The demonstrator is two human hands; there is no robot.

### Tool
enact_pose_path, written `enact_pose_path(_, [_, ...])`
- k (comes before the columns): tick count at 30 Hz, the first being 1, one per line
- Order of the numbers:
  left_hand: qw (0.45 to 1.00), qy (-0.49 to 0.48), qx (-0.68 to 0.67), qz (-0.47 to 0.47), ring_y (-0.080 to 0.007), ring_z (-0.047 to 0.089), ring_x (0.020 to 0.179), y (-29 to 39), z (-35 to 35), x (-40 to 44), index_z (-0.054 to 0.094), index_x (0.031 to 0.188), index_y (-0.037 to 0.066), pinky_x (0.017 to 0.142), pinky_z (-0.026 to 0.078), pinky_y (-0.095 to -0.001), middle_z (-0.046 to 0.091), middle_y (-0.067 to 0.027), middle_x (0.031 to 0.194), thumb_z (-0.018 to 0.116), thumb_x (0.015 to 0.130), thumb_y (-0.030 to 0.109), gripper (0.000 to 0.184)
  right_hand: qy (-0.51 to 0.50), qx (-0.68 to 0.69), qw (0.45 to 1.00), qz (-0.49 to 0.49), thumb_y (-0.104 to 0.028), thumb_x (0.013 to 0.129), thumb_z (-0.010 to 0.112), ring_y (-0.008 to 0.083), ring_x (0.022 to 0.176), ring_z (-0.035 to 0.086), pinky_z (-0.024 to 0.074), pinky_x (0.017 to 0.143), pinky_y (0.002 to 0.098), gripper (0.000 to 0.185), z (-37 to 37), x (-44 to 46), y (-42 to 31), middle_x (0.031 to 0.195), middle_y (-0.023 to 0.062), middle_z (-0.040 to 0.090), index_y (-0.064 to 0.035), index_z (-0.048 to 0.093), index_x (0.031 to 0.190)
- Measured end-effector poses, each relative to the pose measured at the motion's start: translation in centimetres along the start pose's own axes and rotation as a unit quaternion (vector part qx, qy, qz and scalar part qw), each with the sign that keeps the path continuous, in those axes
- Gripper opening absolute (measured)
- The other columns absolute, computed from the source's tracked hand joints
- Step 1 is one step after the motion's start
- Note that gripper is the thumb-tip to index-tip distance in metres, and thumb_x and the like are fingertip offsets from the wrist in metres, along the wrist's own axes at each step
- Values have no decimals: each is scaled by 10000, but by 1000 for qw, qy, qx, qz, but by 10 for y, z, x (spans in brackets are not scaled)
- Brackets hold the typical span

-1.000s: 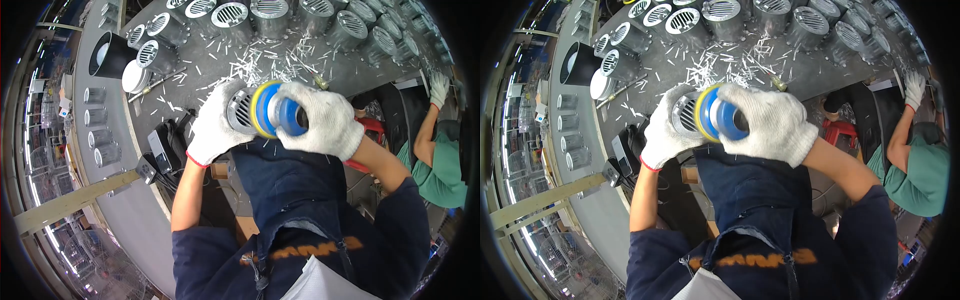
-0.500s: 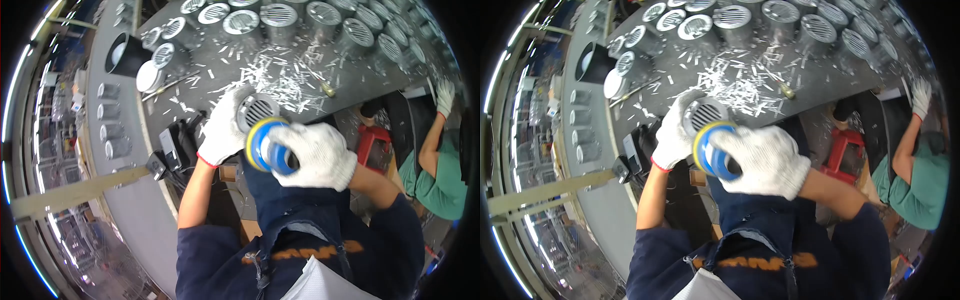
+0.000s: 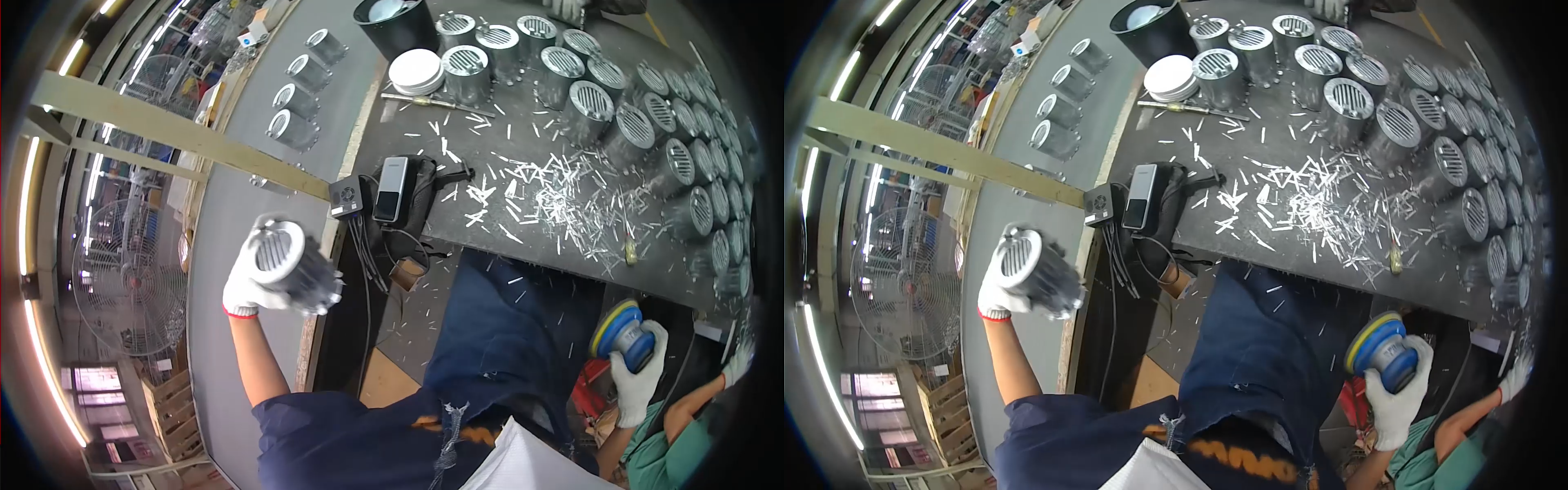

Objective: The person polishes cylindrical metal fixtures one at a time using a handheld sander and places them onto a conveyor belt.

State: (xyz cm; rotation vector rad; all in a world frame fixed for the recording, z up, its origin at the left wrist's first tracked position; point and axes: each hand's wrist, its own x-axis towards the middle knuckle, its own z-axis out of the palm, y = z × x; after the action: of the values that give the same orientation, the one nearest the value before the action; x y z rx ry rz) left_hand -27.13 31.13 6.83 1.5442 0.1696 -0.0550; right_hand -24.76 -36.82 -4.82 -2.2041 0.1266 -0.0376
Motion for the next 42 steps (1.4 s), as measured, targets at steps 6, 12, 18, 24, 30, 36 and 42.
enact_pose_path(6, [939,332,72,59,-280,715,1362,-88,-110,14,544,1642,5,1179,604,-466,721,-153,1483,1054,769,113,1016,6,35,999,-2,-62,747,874,300,1376,616,456,1266,436,722,22,15,-13,1402,128,615,-34,615,1420])
enact_pose_path(12, [774,598,193,78,-307,625,1452,-172,-137,86,372,1716,-37,1266,510,-436,613,-202,1600,1133,761,306,1268,-71,55,994,-54,-90,713,929,272,1327,639,489,1228,421,720,43,29,-57,1374,113,633,-61,623,1364])
enact_pose_path(18, [703,637,315,-33,-341,663,1408,-150,-151,66,483,1650,-37,1217,537,-482,650,-223,1547,1109,774,421,1170,-56,32,998,-24,-128,710,964,285,1297,669,528,1193,437,723,37,14,-43,1379,119,657,-79,638,1353])
enact_pose_path(24, [611,622,248,422,-246,715,1125,-41,1,67,670,1390,19,1006,607,-436,714,-114,1291,948,958,119,524,-32,-1,999,16,-182,715,988,298,1280,697,546,1176,435,737,26,12,-36,1365,129,684,-66,652,1360])
enact_pose_path(30, [851,199,333,353,-265,772,1105,-21,220,181,726,1431,25,1008,628,-423,787,-154,1289,971,918,166,586,-75,14,997,-32,-275,713,1059,291,1250,780,612,1127,433,842,38,23,-52,1352,139,777,-58,679,1433])
enact_pose_path(36, [928,39,305,209,-387,712,1431,-91,357,336,491,1683,-8,1238,558,-481,707,-250,1568,1045,783,483,1165,-93,85,992,-19,-301,739,1068,344,1261,833,652,1105,466,759,44,5,-64,1371,159,805,-101,716,1381])
enact_pose_path(42, [941,121,259,183,-370,756,1334,-109,417,366,558,1521,-34,1151,596,-471,742,-235,1463,1114,683,464,1122,-61,60,996,-2,-351,740,1072,380,1248,838,661,1112,486,781,31,-22,-50,1362,169,806,-110,710,1388])
